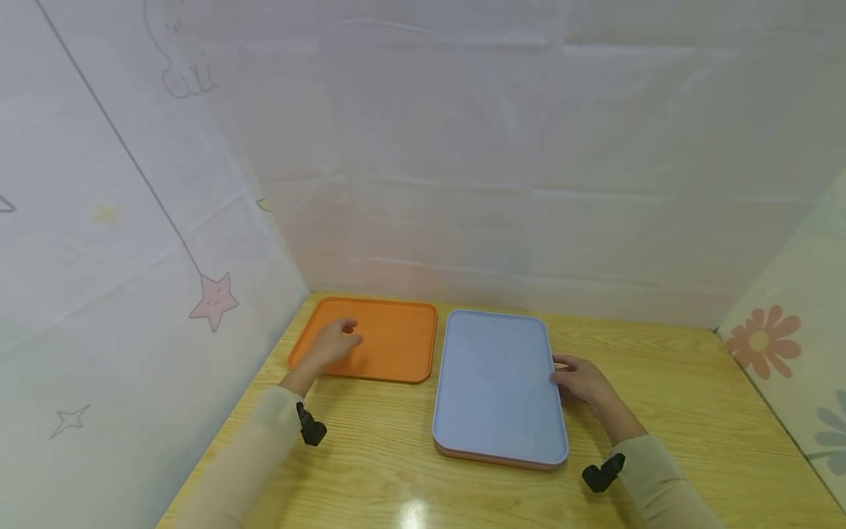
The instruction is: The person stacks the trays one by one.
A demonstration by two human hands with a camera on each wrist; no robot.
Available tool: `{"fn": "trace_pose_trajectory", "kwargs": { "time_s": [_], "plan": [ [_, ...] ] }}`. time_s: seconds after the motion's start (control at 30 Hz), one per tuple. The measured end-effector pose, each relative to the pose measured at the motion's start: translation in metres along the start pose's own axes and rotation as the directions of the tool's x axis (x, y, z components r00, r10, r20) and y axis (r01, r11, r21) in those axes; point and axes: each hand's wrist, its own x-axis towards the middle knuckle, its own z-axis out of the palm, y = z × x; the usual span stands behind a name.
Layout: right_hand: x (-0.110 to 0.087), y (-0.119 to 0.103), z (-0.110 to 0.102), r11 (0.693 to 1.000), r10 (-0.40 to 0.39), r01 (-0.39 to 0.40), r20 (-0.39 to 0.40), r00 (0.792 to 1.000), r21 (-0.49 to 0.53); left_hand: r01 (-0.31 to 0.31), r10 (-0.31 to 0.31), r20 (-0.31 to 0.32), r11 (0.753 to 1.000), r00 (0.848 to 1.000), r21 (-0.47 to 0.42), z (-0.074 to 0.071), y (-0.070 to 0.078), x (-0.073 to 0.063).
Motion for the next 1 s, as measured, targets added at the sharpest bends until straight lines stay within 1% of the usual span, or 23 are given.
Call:
{"fn": "trace_pose_trajectory", "kwargs": {
  "time_s": [0.07,0.13,0.27,0.4,0.5,0.67,0.8,0.93,1.0],
  "plan": [
    [-0.001,0.0,0.0,1.0,-0.004,0.004,0.007,1.0,-0.002,0.001,-0.001,-0.017,0.999,1.0,0.036,-0.006,-0.007,0.001],
    [-0.002,0.0,0.0,1.0,-0.002,0.002,0.005,1.0,-0.002,-0.004,0.006,-0.026,0.999,1.0,0.047,-0.012,-0.013,0.003],
    [-0.002,-0.001,-0.001,1.0,-0.003,0.004,0.009,1.0,-0.01,0.004,0.001,-0.056,0.996,0.998,0.087,-0.021,-0.031,0.011],
    [-0.004,-0.002,-0.002,1.0,-0.011,0.011,0.015,1.0,-0.004,0.053,-0.04,-0.09,0.988,0.995,0.145,-0.029,-0.048,0.017],
    [-0.006,-0.003,-0.001,1.0,-0.012,0.011,0.017,1.0,0.004,0.095,-0.076,-0.118,0.98,0.99,0.173,-0.034,-0.056,0.02],
    [-0.004,-0.003,0.002,1.0,-0.001,0.001,0.005,1.0,-0.003,0.137,-0.108,-0.143,0.969,0.984,0.207,-0.039,-0.072,0.029],
    [-0.003,-0.002,0.006,1.0,-0.01,0.01,-0.005,1.0,-0.021,0.156,-0.128,-0.14,0.966,0.982,0.208,-0.042,-0.079,0.033],
    [-0.003,-0.002,0.006,0.999,-0.024,0.024,-0.01,1.0,-0.037,0.186,-0.16,-0.133,0.958,0.978,0.216,-0.043,-0.08,0.031],
    [-0.003,-0.001,0.006,0.999,-0.022,0.022,-0.014,1.0,-0.024,0.209,-0.185,-0.125,0.953,0.975,0.22,-0.044,-0.08,0.03]
  ]
}}
